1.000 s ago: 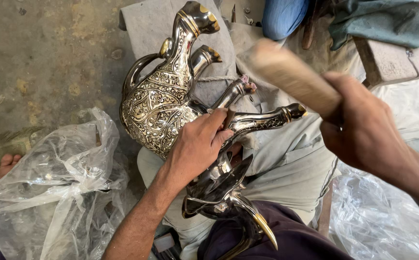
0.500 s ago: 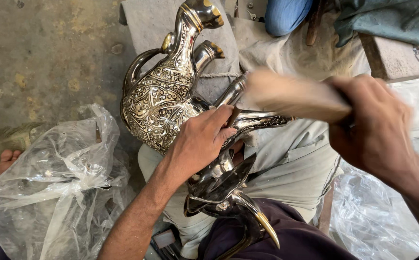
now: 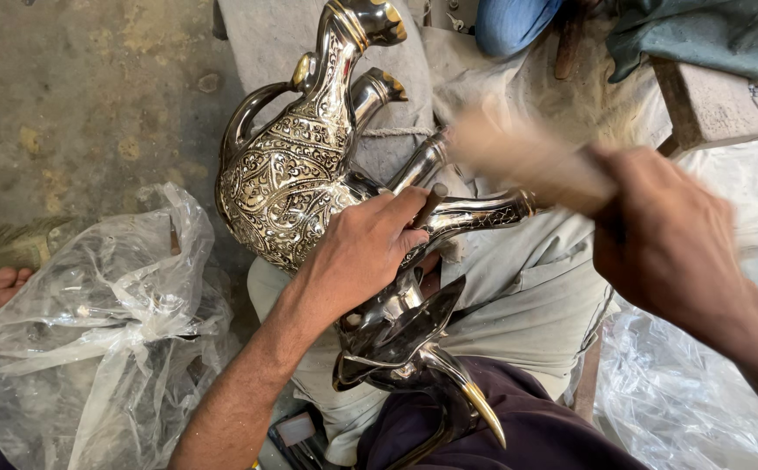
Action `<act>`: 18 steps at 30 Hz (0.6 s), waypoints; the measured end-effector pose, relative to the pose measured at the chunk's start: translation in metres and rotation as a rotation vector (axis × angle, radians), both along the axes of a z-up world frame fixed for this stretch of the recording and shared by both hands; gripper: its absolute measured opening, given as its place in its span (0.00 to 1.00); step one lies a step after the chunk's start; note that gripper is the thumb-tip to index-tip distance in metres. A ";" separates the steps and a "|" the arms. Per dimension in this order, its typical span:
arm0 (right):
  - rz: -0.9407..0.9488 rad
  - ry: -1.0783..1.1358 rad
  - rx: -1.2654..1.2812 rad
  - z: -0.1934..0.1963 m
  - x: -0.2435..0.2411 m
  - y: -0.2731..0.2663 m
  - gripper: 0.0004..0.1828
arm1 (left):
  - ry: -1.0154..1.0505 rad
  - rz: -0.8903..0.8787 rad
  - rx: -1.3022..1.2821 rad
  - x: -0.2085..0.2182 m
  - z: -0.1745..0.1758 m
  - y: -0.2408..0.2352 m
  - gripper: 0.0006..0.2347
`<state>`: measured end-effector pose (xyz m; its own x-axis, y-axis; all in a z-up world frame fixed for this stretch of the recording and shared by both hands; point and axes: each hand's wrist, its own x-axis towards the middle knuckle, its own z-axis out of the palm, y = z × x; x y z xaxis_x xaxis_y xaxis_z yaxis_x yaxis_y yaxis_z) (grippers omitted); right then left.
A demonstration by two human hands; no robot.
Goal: The person sits on the floor and uses a wooden mallet to repeatedly strike a small metal chisel held against the spout of an ornate silver elephant-shaped vessel. The person adjusts the chisel position and continues hammering along the spout's edge.
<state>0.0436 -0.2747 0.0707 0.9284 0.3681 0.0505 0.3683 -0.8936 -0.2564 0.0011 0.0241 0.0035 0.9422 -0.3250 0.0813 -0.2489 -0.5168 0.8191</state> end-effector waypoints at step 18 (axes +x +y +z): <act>0.225 -0.046 -0.726 -0.011 0.017 -0.002 0.20 | -0.145 0.303 -0.071 -0.022 -0.013 -0.010 0.15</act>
